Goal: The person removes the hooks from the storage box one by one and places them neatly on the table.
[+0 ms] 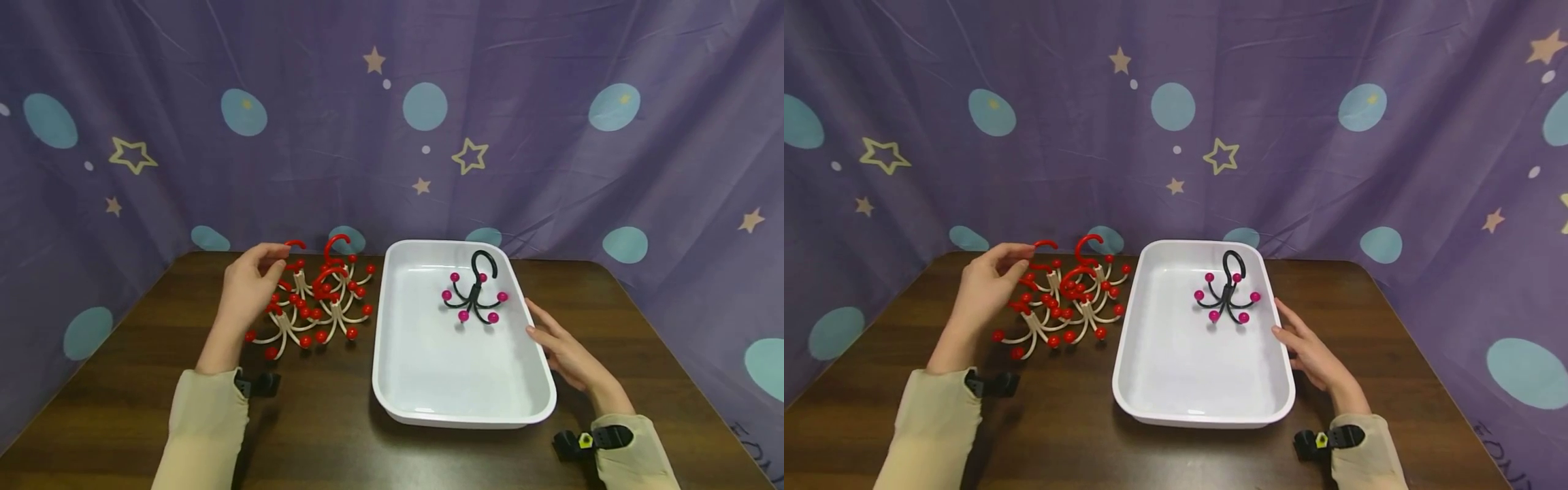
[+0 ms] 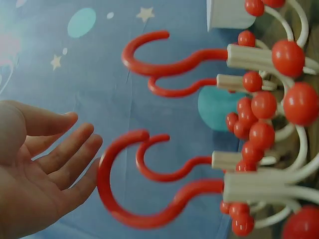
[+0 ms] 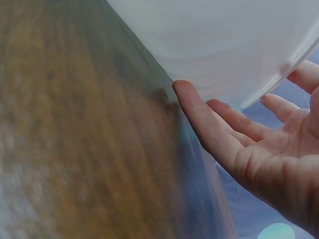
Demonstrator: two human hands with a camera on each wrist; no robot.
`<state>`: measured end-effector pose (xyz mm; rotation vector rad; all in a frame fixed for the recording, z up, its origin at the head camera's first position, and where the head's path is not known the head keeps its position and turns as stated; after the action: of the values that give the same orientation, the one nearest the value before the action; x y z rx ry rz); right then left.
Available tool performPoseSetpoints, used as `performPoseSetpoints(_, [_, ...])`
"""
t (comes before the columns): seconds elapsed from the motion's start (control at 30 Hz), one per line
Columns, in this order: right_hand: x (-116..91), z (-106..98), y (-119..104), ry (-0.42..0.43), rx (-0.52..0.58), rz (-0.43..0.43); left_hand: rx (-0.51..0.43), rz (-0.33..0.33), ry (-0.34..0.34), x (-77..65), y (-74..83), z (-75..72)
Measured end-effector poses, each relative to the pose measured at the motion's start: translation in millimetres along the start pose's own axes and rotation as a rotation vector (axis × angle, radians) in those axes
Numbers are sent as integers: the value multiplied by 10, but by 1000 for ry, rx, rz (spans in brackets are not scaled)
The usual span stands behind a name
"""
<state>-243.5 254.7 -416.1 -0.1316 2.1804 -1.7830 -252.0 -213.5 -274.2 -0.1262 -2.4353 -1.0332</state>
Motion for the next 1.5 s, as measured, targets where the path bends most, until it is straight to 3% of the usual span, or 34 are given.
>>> performPoseSetpoints(0.57, [3,8,9,-12,18,-1,-58,85,-81,135,348,371])
performPoseSetpoints(0.83, [1,-3,10,-7,18,-7,-85,139,-129,209,609,577])
performPoseSetpoints(1.5, [19,-7,13,-10,24,-3,-1,231,-305,335,1223,1175])
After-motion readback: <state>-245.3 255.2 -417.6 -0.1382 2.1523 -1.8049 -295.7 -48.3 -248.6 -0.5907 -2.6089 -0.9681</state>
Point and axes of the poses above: each hand's wrist, its own x-axis towards the middle knuckle, its own z-axis out of the palm, y = z × x, the point moved 5 cm from there along x, towards the middle knuckle, and after that the axes turned 2 degrees about y, right-handed, at the moved point
